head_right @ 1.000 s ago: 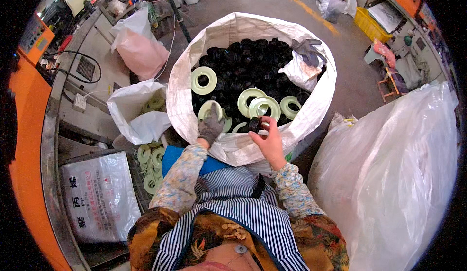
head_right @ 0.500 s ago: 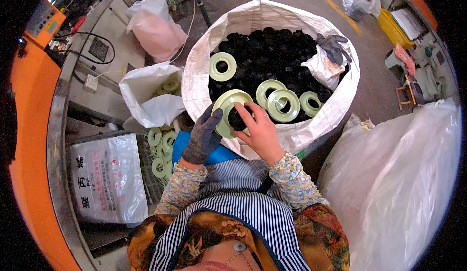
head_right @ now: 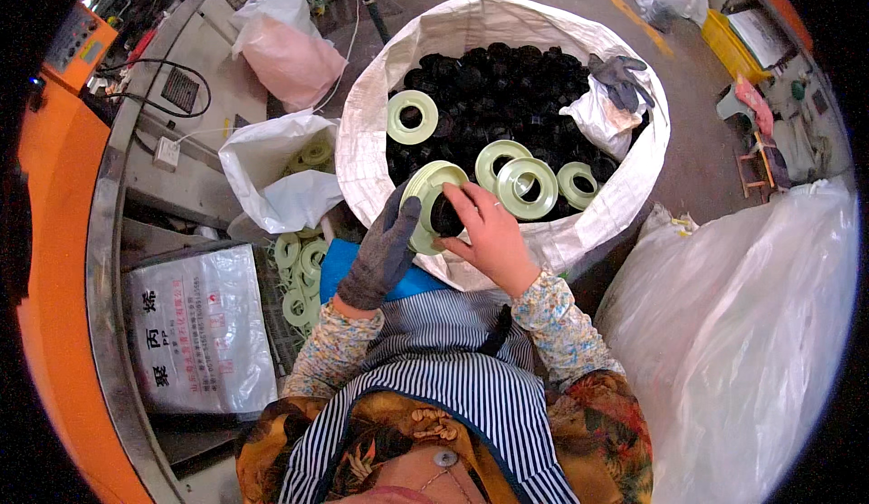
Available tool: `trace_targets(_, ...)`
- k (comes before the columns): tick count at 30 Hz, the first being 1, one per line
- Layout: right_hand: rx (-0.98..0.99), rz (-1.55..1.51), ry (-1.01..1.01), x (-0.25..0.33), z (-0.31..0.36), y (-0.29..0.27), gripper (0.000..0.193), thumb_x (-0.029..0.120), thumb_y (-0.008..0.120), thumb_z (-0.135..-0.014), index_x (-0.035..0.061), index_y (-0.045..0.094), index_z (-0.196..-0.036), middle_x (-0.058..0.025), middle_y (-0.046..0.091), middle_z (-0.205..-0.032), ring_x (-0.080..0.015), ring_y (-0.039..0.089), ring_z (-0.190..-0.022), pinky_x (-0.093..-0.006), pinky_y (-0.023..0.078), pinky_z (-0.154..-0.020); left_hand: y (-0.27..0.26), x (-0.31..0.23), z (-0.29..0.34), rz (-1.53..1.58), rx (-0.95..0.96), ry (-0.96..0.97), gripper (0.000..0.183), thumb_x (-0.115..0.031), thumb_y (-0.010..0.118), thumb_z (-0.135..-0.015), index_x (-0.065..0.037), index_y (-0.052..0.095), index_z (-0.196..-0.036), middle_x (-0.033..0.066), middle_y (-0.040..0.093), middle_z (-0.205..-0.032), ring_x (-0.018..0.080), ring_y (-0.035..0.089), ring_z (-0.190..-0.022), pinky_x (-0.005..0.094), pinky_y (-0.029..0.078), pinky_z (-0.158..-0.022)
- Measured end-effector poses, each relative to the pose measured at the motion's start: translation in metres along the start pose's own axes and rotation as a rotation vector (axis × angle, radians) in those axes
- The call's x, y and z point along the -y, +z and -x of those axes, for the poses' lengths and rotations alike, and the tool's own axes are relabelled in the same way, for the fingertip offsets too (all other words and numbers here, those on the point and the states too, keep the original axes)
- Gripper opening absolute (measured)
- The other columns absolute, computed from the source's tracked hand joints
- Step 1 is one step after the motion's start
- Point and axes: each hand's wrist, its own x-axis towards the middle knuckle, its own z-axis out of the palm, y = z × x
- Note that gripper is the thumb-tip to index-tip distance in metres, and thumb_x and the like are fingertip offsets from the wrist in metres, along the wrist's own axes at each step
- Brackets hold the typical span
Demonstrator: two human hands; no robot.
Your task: The person repeatedly picks light green plastic rings and black plastic caps from a large sack, inserts the caps into the rings, and places the assembled units into a white plastic bag. The person also moves loose rings from a nearby basket into the sack.
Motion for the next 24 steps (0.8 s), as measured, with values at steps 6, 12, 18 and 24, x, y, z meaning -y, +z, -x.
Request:
trace_targets(6,0.037,-0.752,0.732,-0.014,0.008,0.021,0.048,0.035,0.061,-0.095,-0.0021,0.053,-0.123,-0.0162,0.067,-0.096,-0.0263,0.068,-0.077,-0.0349,0.057,-0.066,0.033,-0.034,-0.016,0.673,-0.164,-0.646,0.043,-0.015,0.043,-0.103,-0.001,0.037,-0.143,0.0217,0.043,-0.143,0.0333,0.044,-0.131,0.0399,0.035,-0.11)
trace_targets(12,-0.052,-1.543,0.821,-0.022,0.027,-0.005,0.04,0.031,0.044,-0.103,0.0015,0.049,-0.129,-0.0111,0.063,-0.114,-0.0217,0.068,-0.094,-0.0349,0.058,-0.078,0.033,0.004,0.04,0.896,0.123,-0.722,0.055,-0.022,0.05,-0.101,0.0,0.032,-0.148,0.0163,0.043,-0.144,0.0245,0.043,-0.132,0.0369,0.032,-0.112)
trace_targets(18,0.044,-1.039,0.742,-0.031,0.024,0.023,0.044,0.018,0.061,-0.096,0.0054,0.046,-0.135,-0.0041,0.056,-0.101,-0.0152,0.061,-0.093,-0.0327,0.057,-0.079,0.051,-0.009,0.01,0.859,0.062,-0.79,0.06,-0.032,0.063,-0.095,0.0,0.04,-0.14,0.0129,0.054,-0.13,0.0188,0.055,-0.117,0.0317,0.045,-0.099)
trace_targets(24,0.011,-0.217,0.346,-0.02,0.02,0.013,0.074,0.019,0.081,-0.074,0.0058,0.046,-0.138,-0.0165,0.055,-0.126,-0.028,0.058,-0.11,-0.0356,0.051,-0.087,0.044,0.005,0.013,0.923,-0.219,-0.812,0.051,-0.006,0.068,-0.086,0.0,0.049,-0.133,0.0194,0.057,-0.125,0.0311,0.059,-0.112,0.0396,0.053,-0.09)
